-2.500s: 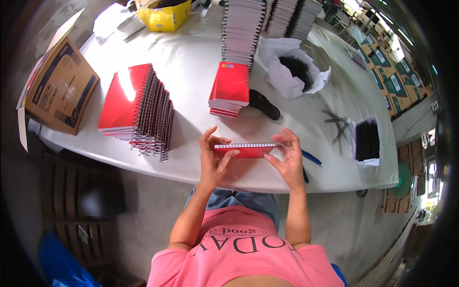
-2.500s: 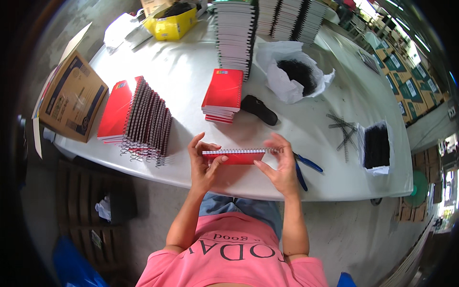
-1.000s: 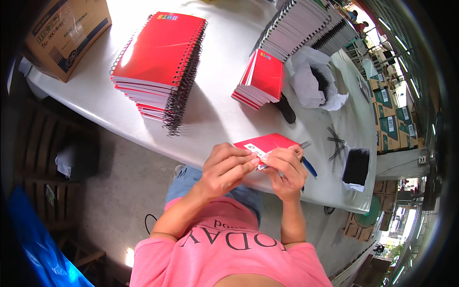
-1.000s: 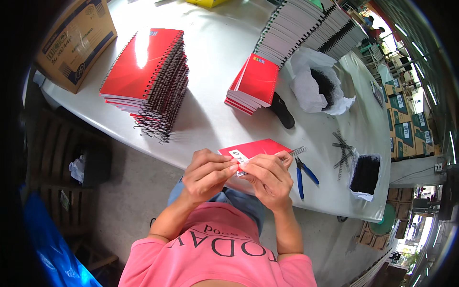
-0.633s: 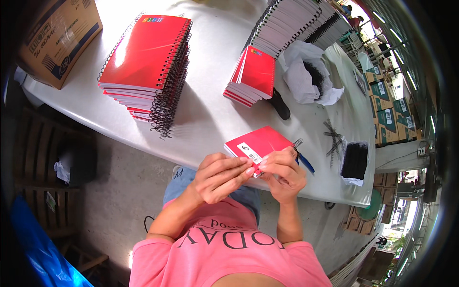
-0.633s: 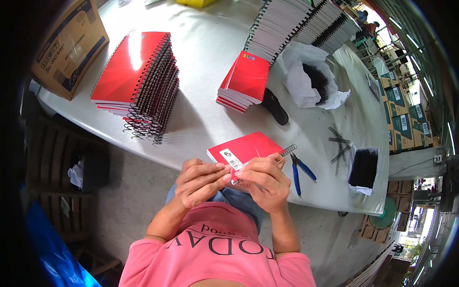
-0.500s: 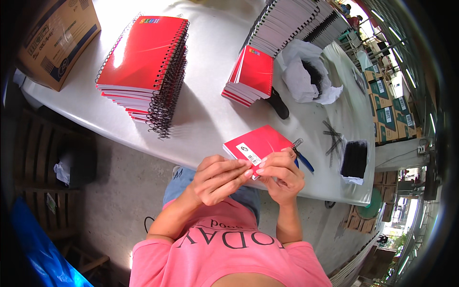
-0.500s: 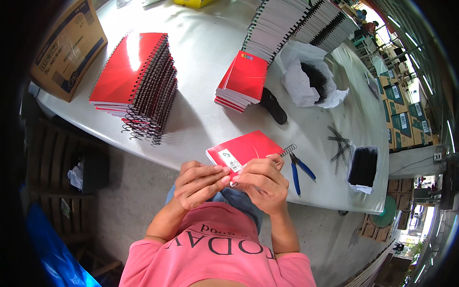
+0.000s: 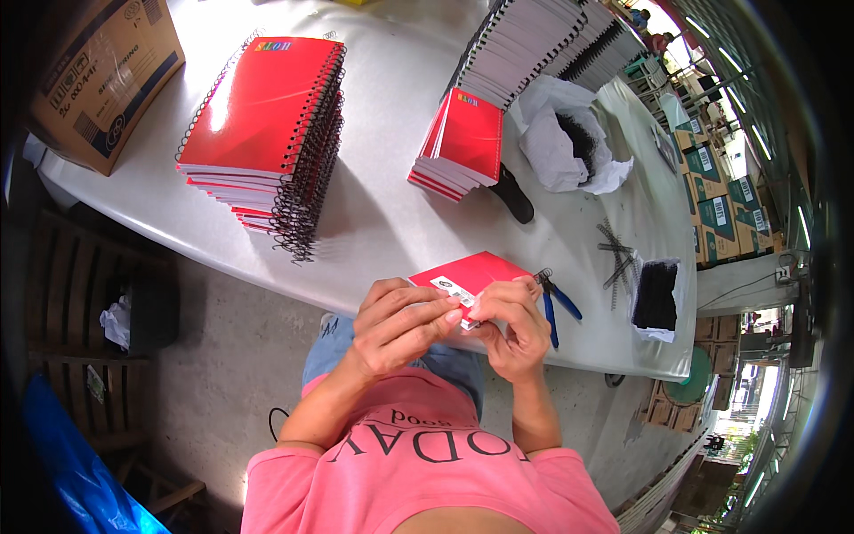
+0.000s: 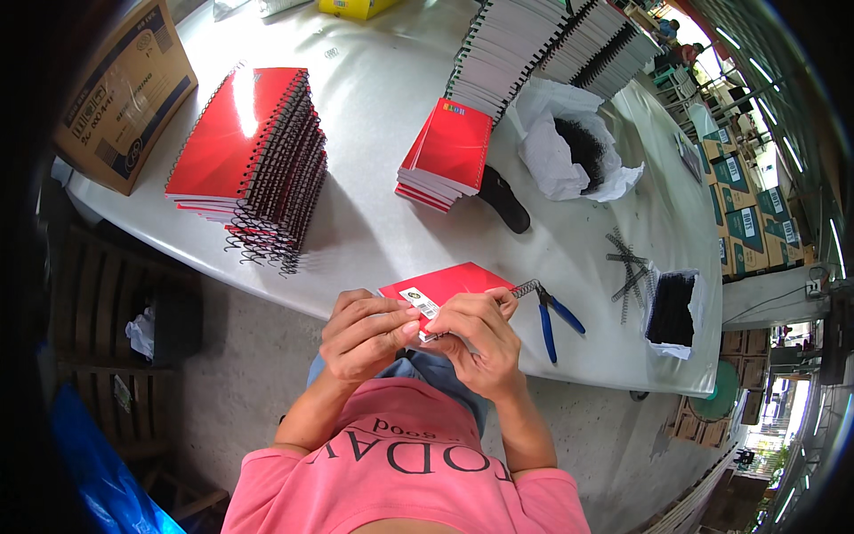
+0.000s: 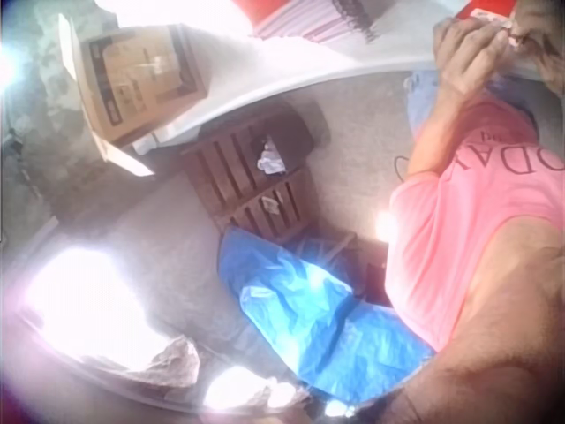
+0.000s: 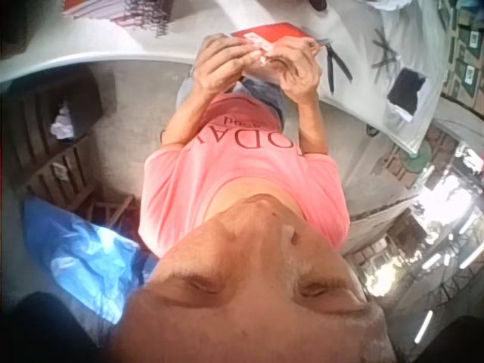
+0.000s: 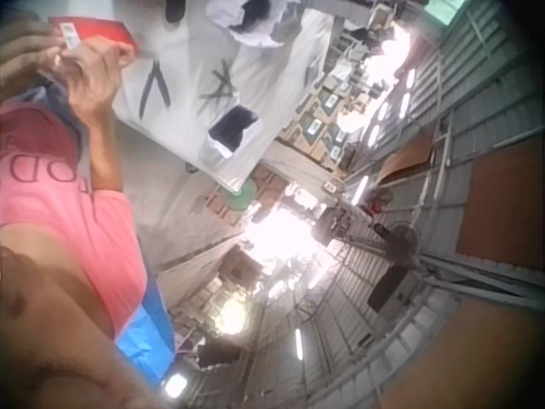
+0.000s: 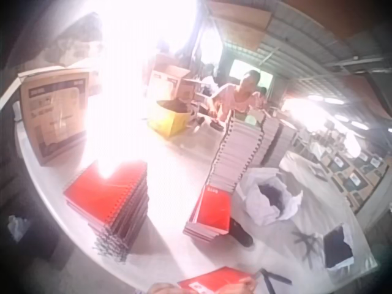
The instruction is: The person inserts a spiral binding through the pre-punched holes of several red notebooks and trims the excess wire using a pair of pliers.
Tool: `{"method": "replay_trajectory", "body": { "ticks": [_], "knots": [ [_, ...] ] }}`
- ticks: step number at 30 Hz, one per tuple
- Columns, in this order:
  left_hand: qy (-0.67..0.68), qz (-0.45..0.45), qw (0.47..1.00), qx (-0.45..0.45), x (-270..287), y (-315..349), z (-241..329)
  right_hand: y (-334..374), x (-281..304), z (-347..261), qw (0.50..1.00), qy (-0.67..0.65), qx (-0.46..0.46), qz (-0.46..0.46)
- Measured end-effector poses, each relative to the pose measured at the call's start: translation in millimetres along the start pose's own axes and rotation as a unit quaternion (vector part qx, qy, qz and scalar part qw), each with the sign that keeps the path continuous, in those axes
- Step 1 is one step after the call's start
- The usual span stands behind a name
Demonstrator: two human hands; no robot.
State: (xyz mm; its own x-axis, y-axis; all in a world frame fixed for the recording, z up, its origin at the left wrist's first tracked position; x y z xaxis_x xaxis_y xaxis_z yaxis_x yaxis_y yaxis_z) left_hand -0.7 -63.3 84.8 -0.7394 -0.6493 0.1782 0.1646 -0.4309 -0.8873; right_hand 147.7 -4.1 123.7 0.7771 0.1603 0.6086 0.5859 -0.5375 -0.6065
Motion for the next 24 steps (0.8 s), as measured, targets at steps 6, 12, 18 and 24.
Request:
{"method": "replay_trajectory", "body": {
  "ticks": [6,12,18,24],
  "knots": [
    [0.053,-0.003,0.997,0.05,-0.6,-2.0,-4.1,-7.0,1.4,-10.9,0.994,0.097,0.046,-0.009],
    [0.146,0.028,0.947,0.286,-13.3,14.8,-16.3,-8.3,-3.0,-4.3,0.98,0.159,-0.032,-0.117],
    [0.155,-0.035,0.928,0.337,-29.8,25.8,-38.3,-6.5,26.4,24.3,0.969,0.223,-0.084,-0.068],
    [0.326,0.025,0.858,0.397,-37.2,38.6,-45.7,48.2,100.2,73.6,0.843,0.315,-0.436,0.025]
  ]
}}
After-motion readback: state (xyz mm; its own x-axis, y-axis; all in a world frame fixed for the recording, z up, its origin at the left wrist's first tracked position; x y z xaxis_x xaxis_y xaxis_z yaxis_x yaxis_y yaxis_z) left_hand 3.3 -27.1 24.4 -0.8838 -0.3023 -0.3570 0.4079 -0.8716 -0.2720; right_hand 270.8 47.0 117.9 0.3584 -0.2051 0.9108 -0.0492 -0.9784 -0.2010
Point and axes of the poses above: each hand's wrist, its own y-axis away from the middle knuckle, its own x-axis out of the back of the hand, z = x × y, the point moved 3 cm from there along -y, towards the middle knuckle, and after that the axes turned 1 degree about -z, right-handed, at the moved point
